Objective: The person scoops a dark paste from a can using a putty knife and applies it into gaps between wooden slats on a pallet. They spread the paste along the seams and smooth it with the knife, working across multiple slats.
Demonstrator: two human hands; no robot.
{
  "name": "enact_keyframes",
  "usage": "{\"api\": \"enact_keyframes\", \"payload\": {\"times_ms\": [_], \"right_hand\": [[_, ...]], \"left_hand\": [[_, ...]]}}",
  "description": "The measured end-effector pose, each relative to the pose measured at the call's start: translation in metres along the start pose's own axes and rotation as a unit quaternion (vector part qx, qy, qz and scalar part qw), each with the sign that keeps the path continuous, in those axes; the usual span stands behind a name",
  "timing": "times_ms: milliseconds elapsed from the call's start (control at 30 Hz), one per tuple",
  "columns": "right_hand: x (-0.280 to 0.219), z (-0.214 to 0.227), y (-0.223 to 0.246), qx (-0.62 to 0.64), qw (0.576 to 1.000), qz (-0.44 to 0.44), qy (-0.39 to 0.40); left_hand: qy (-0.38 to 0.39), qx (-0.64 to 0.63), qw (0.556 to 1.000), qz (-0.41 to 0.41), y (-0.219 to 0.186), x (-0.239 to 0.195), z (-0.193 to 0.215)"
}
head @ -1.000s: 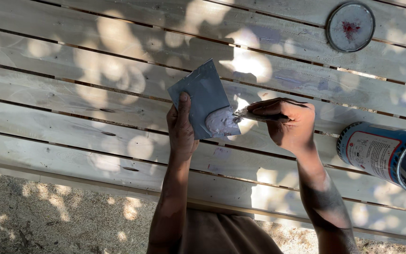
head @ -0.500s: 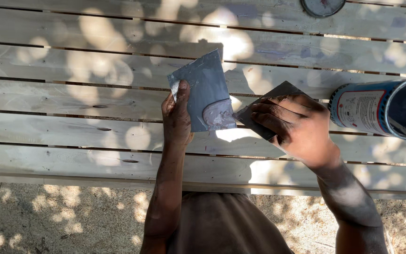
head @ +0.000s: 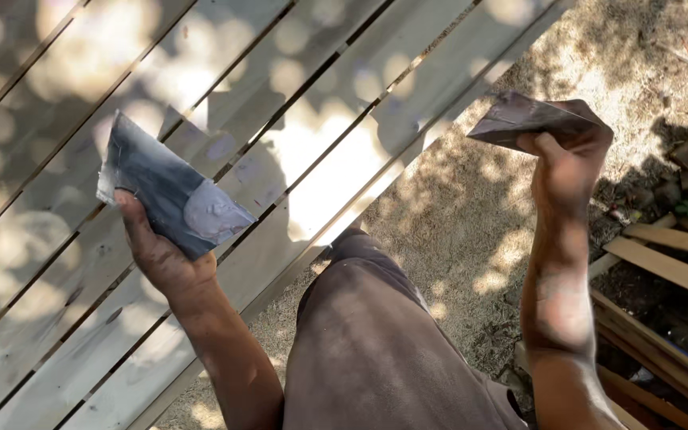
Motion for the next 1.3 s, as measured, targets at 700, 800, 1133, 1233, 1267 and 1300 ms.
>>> {"api": "enact_keyframes", "payload": {"times_ms": [700,800,1133,1233,1267,1300], "right_hand": [[-0.098,-0.106,-0.355,0.114,0.909,-0.387,-0.104],[-0.092,-0.105,-0.342,0.058,0.882,-0.463,-0.066],[-0.211,-0.027,-0.274,0.118,0.881,-0.427,-0.165],[-0.219,-0.022,-0.245,0.291,0.865,-0.338,-0.229],[-0.217,-0.022,-0.233,0.297,0.872,-0.313,-0.23],[-0.211,-0.022,-0.221,0.302,0.88,-0.288,-0.228]], "left_hand": [[0.048,0.086,0.99,0.1,0.049,-0.101,0.015],[0.022,0.034,0.994,0.105,0.04,-0.115,0.04],[-0.02,0.003,0.996,0.086,0.027,-0.123,0.065],[-0.001,-0.014,0.997,0.076,0.035,-0.116,0.06],[0.008,-0.02,0.997,0.073,0.037,-0.116,0.058],[-0.001,-0.039,0.996,0.081,0.041,-0.115,0.057]]}}
Point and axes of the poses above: each hand's wrist, its own x-axis towards the middle knuckle, its own z-axis out of the back of the hand, y = z × x, the point moved 5 cm from there along x, towards the middle knuckle, and after that the axes turned 12 degrees about y, right-handed, at the moved point
